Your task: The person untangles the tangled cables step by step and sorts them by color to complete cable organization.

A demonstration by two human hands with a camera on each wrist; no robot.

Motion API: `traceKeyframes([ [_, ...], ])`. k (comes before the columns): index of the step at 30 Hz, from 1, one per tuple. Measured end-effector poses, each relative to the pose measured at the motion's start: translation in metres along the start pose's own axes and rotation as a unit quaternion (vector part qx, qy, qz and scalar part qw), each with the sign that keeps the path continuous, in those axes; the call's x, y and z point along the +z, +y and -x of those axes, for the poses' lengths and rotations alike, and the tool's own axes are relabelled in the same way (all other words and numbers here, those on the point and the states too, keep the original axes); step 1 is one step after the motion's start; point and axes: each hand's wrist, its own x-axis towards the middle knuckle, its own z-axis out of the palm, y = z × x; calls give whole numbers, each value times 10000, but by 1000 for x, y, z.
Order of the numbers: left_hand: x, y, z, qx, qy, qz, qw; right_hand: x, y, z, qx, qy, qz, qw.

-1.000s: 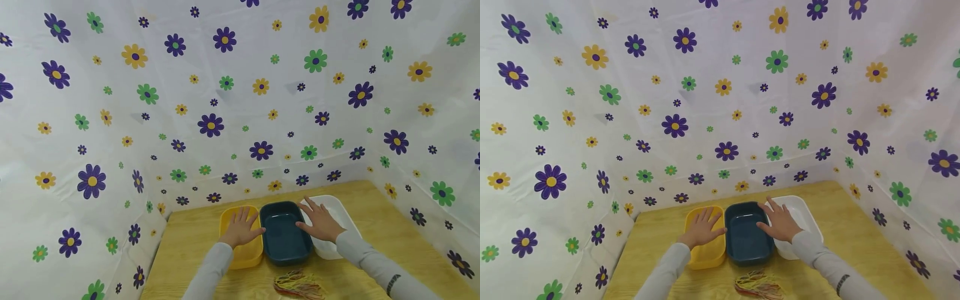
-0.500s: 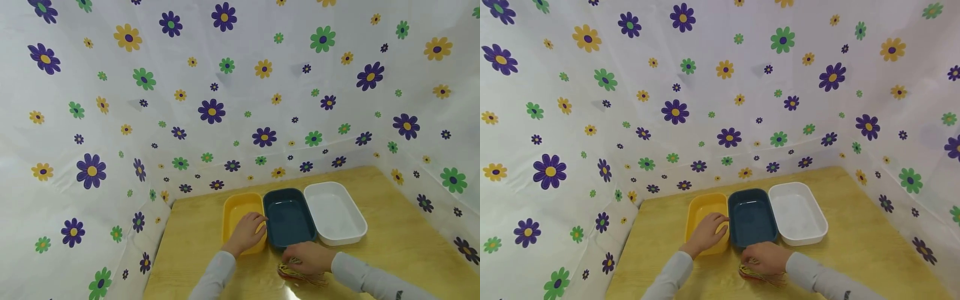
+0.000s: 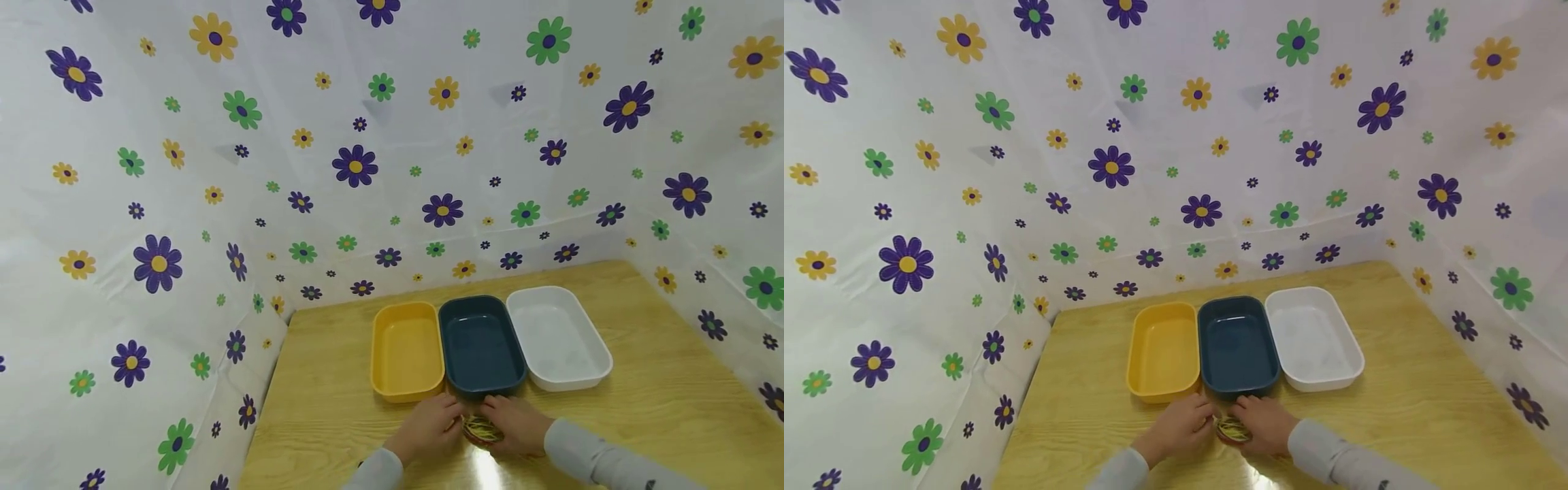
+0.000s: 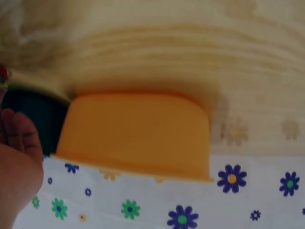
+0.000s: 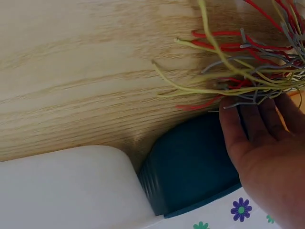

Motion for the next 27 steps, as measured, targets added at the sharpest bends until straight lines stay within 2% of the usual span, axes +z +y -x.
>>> traceKeyframes([
  [5,12,9,-1,-358,-247,211,9988,0,-2,3,366,-106,-133,9992],
  [7,10,13,-4,-771,-391,675,9940,-1,-3,4,404,-121,-259,9988],
  [8,8,16,-6,-1022,-496,1030,9882,-2,-3,5,410,-125,-317,9986],
  [9,5,18,-8,-1291,-600,1394,9799,-3,-3,5,401,-136,-356,9985],
  [11,-1,22,-11,-1778,-734,2098,9586,-8,-5,5,414,-180,-535,9975],
  [15,-15,30,-21,-2545,-836,3198,9088,-25,-10,6,504,-159,-1185,9916],
  [17,-22,31,-27,-2857,-666,3778,8782,-37,-14,7,538,37,-1495,9873],
  [19,-30,31,-34,-3125,-335,4376,8424,-46,-16,6,519,336,-1677,9839],
  [21,-36,31,-41,-3204,73,4821,8154,-53,-18,6,549,634,-1701,9819],
  [23,-40,31,-48,-3208,418,5060,7995,-57,-19,6,635,869,-1635,9806],
  [27,-46,35,-60,-3290,960,5136,7866,-58,-20,6,818,1190,-1534,9776],
])
